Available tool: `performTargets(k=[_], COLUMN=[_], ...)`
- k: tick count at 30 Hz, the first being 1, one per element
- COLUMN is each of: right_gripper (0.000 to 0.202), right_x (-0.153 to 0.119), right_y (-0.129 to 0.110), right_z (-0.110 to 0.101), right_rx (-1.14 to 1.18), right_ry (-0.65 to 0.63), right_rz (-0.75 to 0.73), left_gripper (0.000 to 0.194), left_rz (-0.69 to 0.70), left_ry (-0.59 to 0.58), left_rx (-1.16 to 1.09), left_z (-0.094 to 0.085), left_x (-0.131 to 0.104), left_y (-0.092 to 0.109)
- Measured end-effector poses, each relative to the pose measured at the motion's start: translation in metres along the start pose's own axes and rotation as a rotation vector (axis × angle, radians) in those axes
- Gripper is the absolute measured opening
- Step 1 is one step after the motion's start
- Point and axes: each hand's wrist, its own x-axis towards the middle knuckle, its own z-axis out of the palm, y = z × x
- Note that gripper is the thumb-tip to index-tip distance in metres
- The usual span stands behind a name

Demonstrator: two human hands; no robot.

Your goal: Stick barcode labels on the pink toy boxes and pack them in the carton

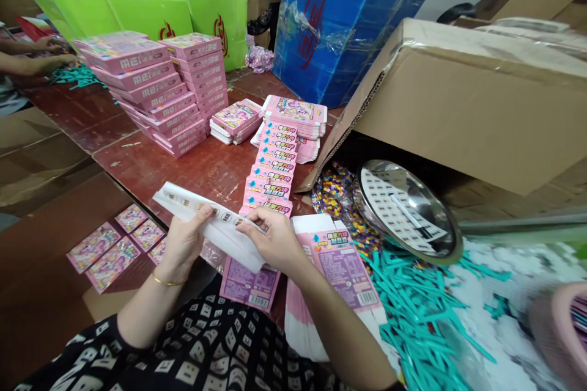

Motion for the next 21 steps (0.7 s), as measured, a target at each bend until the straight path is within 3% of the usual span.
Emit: performTargets(k=[5,8,11,13,15,18,21], right_gripper=[0.021,0.010,0.002,0.009,0.003,0.038,0.043], right_x=[0.001,0.000,-0.001,0.001,0.004,0.007,0.003], right_y=[0.001,-0.001,-0.007,-0.010,-0.012,-0.016,-0.024], right_z=[0.002,0.003,0.001,0.000,0.001,0.012,0.027], right_rx=[-0.054,0.021,0.046,0.096,0.162,0.193,0.187], right_ry=[-0.042,0.046,0.093,0.097,0.133,0.146,0.150], right_rz=[-0.031,-0.059,-0.199,-0.279,-0.274,-0.184,-0.204], left_gripper=[0.042,0.038,0.035,0.033,0.032,0.033,0.035], left_rz=[-0.055,0.005,0.045,0.058,0.077,0.092,0.098], left_ry=[0.066,0.080,0.067,0.065,0.070,0.071,0.080], left_rx=[-0.054,-0.035,0.017,0.053,0.092,0.155,0.182], left_z=[-0.002,-0.005,-0.008,-0.009,-0.009,-0.008,-0.009], left_x=[0.001,0.001,0.001,0.000,-0.003,-0.006,-0.004], left_y=[-0.003,-0.005,-0.005,-0.005,-0.004,-0.003,-0.002])
